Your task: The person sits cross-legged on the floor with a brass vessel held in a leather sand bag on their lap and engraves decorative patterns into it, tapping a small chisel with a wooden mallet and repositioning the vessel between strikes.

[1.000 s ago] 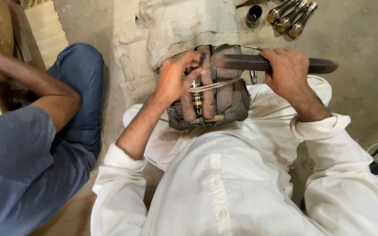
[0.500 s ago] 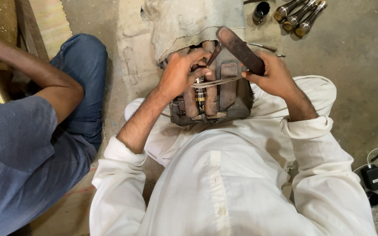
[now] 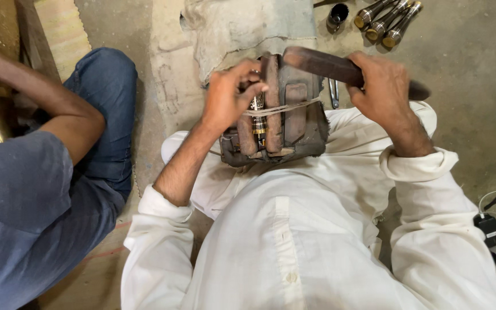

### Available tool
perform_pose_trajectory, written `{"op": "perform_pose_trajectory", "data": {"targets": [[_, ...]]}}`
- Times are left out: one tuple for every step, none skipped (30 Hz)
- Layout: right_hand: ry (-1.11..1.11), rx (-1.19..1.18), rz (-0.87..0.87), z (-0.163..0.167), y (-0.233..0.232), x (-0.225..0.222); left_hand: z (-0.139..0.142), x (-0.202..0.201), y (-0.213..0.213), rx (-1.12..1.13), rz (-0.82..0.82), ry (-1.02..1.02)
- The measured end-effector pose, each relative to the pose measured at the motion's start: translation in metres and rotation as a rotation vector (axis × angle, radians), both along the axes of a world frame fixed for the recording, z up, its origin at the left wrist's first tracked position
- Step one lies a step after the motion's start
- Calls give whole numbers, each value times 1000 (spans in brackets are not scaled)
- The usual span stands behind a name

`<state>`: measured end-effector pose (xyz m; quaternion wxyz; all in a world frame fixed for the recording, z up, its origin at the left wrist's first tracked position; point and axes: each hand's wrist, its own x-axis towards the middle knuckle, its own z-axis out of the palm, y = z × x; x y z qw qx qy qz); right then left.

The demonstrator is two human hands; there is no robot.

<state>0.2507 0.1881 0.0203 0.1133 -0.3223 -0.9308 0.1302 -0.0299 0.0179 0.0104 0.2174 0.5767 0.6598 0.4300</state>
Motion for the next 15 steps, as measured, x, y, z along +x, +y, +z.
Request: {"op": "perform_pose_trajectory", "data": {"targets": [[10,-150,-41,-2,-2,-3,-2,-2,-3,-9,58,-64],[20,-300,-86,-5,-3,-8,-4,-5,-6,-17,111,-127],[134,-419,-69,-9,-7,-14,-6,-7,-9,21,129,-228],[250,-538,-52,-15,-12,-23,-9,-7,-14,60,145,-328],[368,-656,-35,-20,-17,-33,-11,-7,-18,98,160,-427],[463,-698,14,-25,-21,-46,-13,-8,-22,94,155,-521],[553,-745,67,-28,-25,-58,-14,-8,-27,85,155,-617],[533,-691,76,-30,-28,-70,-17,-6,-33,76,157,-714],[516,-632,84,-30,-30,-83,-19,-5,-37,39,193,-712],[499,-572,92,-28,-32,-96,-22,-4,-42,2,229,-711],[436,-556,100,-26,-34,-109,-24,-2,-47,-33,269,-709],[372,-538,109,-23,-35,-121,-28,-1,-51,-31,286,-719],[309,-518,117,-19,-35,-129,-31,1,-55,-27,302,-729],[283,-450,114,-13,-35,-135,-34,2,-58,-24,319,-739],[256,-384,112,-8,-36,-140,-37,2,-61,-19,323,-755]]}}
